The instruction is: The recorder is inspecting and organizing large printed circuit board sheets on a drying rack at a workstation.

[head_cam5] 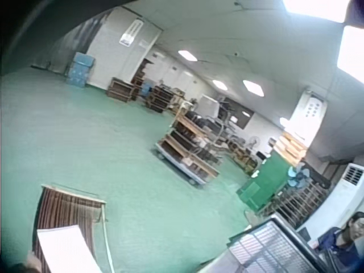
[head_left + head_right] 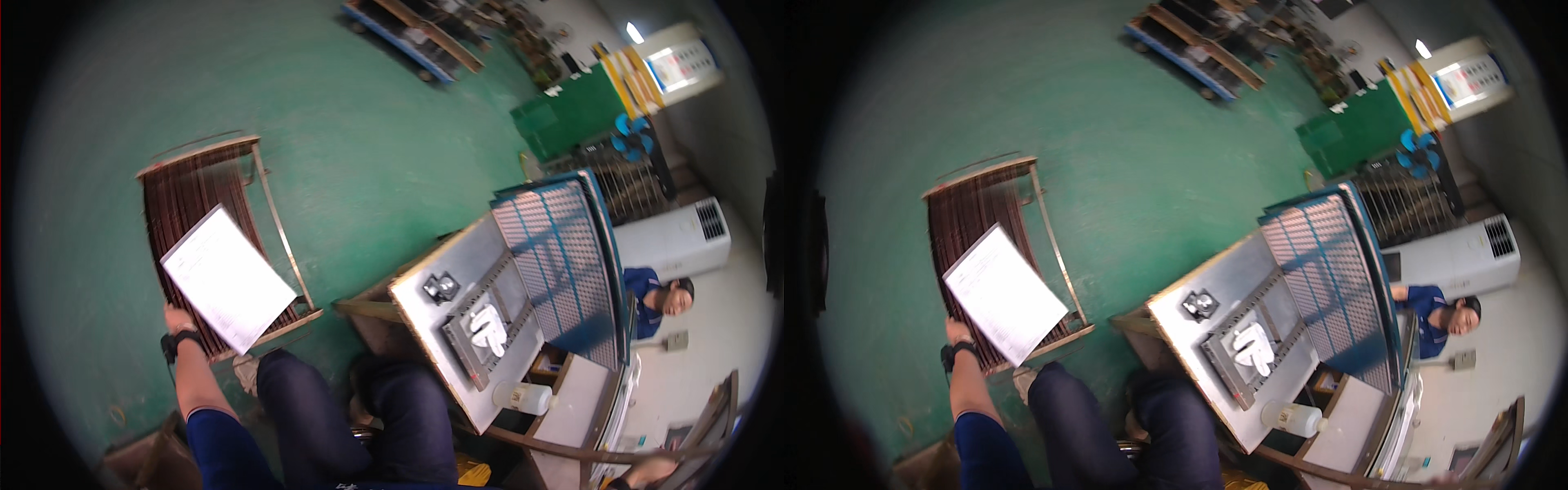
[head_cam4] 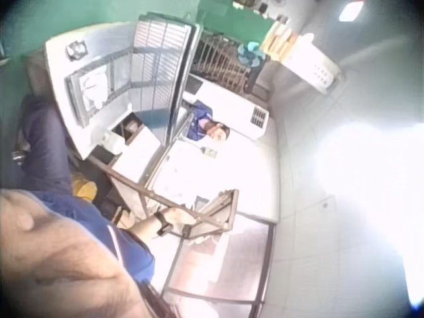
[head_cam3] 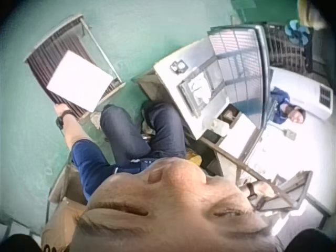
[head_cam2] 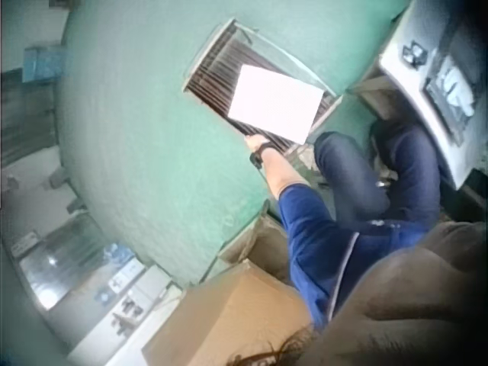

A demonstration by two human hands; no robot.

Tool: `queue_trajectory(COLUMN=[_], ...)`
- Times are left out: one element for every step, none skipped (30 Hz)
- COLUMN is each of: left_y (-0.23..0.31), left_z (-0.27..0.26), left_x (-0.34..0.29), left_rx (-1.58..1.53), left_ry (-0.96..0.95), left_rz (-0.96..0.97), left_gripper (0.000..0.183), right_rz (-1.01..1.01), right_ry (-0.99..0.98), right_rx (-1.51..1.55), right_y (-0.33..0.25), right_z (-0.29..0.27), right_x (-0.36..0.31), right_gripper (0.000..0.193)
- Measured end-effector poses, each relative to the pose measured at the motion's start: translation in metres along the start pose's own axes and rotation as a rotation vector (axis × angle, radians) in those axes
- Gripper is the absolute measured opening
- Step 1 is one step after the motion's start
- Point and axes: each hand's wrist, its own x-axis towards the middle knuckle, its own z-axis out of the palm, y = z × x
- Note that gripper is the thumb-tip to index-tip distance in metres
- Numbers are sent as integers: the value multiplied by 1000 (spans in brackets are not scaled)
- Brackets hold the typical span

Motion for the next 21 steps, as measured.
queue_trajectory(left_y=[1, -15, -53, -102, -73, -45, -27, -23, -13, 2, 22, 15, 19, 23, 38, 47, 53, 53, 50, 47, 48], left_z=[8, 48, 91, 112, 97, 81, 54, 34, 8, -32, -76, -104, -80, -58, -66, -84, -102, -117, -129, -141, -153], left_x=[6, 5, 5, -6, -3, -6, -11, -19, -32, -58, -95, -134, -130, -126, -136, -150, -164, -172, -177, -182, -185], left_rx=[-40, -72, -373, -663, -1038, -1291, -1405, -1428, -1387, -1317, -1178, -1016, -853, -687, -709, -703, -732, -755, -752, -819, -882], left_ry=[17, 20, 38, 136, 173, 238, 346, 473, 603, 698, 712, 731, 865, 990, 742, 768, 623, 479, 502, 414, 324], left_rz=[-77, -175, -337, -503, -627, -777, -889, -981, -1012, -982, -877, -821, -709, -590, -417, -382, -371, -365, -348, -311, -273], left_gripper=[37, 36, 35, 34, 34, 34, 35, 35, 36, 37, 40, 43, 47, 52, 59, 59, 60, 60, 60, 60, 60], right_rz=[77, 163, 275, 411, 414, 415, 400, 400, 419, 405, 416, 447, 450, 452, 414, 382, 453, 471, 430, 393, 434], right_ry=[-26, -73, -147, -210, -119, -41, 1, 17, 23, 31, 48, 32, 5, -19, -29, -36, -71, -35, -34, -32, -17], right_rx=[108, 229, 353, 473, 503, 536, 545, 557, 558, 514, 527, 566, 522, 477, 478, 477, 562, 658, 661, 663, 713], right_y=[-12, -27, -37, -35, -55, -77, -83, -87, -94, -103, -100, -98, -102, -109, -113, -113, -117, -121, -119, -117, -124], right_z=[4, 22, 52, 80, 59, 41, 24, 19, 13, 6, 2, 10, 16, 21, 22, 21, 16, 16, 15, 14, 11], right_x=[1, -1, -11, -23, -16, -15, -7, -7, -7, -8, -7, -8, -12, -16, -17, -17, -15, -17, -16, -17, -16], right_gripper=[45, 39, 35, 32, 31, 31, 30, 29, 28, 28, 29, 29, 31, 32, 32, 33, 25, 24, 24, 24, 24])
